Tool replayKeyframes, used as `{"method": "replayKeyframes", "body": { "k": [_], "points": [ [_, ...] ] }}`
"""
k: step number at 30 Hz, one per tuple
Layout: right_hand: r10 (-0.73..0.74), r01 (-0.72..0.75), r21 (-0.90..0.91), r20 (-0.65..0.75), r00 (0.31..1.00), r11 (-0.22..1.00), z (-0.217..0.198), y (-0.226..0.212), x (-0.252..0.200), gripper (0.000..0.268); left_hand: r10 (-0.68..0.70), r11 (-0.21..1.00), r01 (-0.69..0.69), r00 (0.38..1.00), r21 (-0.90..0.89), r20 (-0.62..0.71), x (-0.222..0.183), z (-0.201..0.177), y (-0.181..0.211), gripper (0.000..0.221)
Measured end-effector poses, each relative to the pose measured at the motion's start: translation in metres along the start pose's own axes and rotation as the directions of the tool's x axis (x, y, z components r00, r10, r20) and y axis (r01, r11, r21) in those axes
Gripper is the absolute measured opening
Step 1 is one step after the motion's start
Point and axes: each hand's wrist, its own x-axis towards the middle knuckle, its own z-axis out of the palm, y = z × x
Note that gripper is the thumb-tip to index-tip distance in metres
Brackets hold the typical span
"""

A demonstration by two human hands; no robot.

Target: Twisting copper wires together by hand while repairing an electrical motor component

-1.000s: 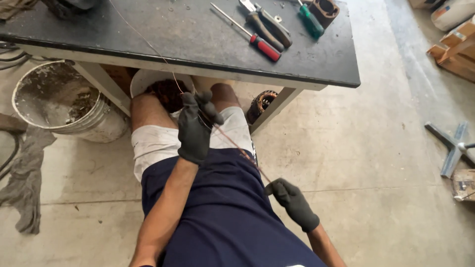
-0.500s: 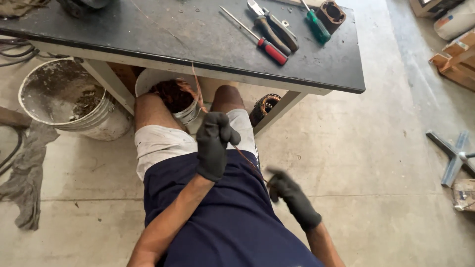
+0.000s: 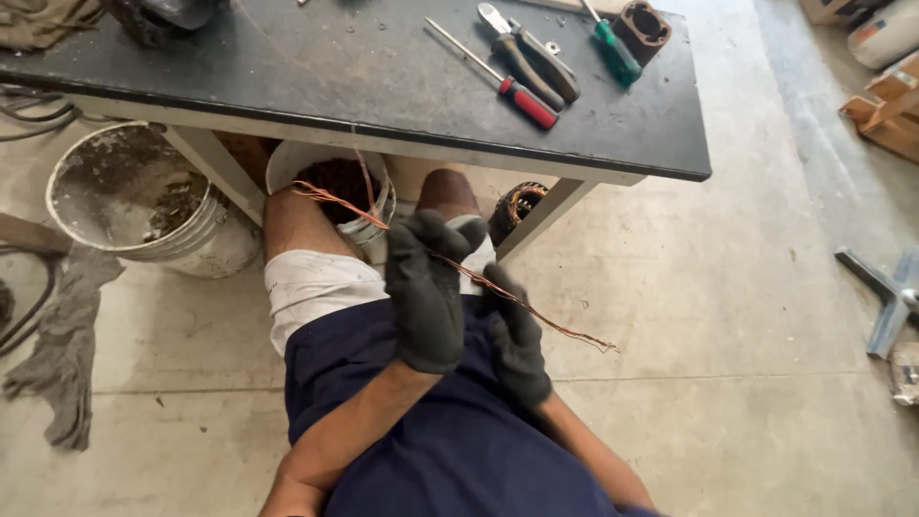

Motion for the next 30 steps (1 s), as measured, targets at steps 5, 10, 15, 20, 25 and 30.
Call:
{"method": "replayKeyframes", "body": {
  "k": [5, 10, 15, 20, 25, 30],
  "points": [
    [-0.337, 0.399, 0.067, -0.419, 0.843, 0.915, 0.050, -0.045, 0.044, 0.060, -0.010, 0.987, 0.005, 0.999, 0.160, 0.036, -0.011, -0.002, -0.003, 0.045],
    [-0.326, 0.417, 0.460, -0.267, 0.907, 0.784, 0.030, -0.054, 0.041, 0.030, -0.063, 0.952, 0.035, 0.995, 0.304, 0.083, -0.022, -0.019, -0.011, 0.049],
    [-0.143, 0.108, 0.408, 0.057, 0.988, 0.906, -0.006, -0.034, 0.011, 0.037, -0.210, 0.966, 0.237, 0.952, -0.102, 0.221, -0.001, -0.073, -0.037, 0.049],
    [0.152, -0.267, 0.303, 0.355, 0.922, 0.915, -0.008, -0.013, 0.008, 0.032, -0.170, 0.985, 0.164, 0.971, 0.050, 0.170, -0.009, -0.036, -0.024, 0.047],
    [0.336, -0.394, 0.142, 0.316, 0.887, 0.908, -0.004, -0.021, 0.012, 0.029, -0.100, 0.964, 0.079, 0.992, 0.254, 0.073, -0.016, -0.026, -0.016, 0.044],
    [0.361, -0.445, 0.246, 0.322, 0.875, 0.861, -0.008, -0.014, 0.003, 0.025, -0.002, 0.857, 0.006, 1.000, 0.515, -0.009, -0.017, -0.024, -0.015, 0.041]
  ]
}}
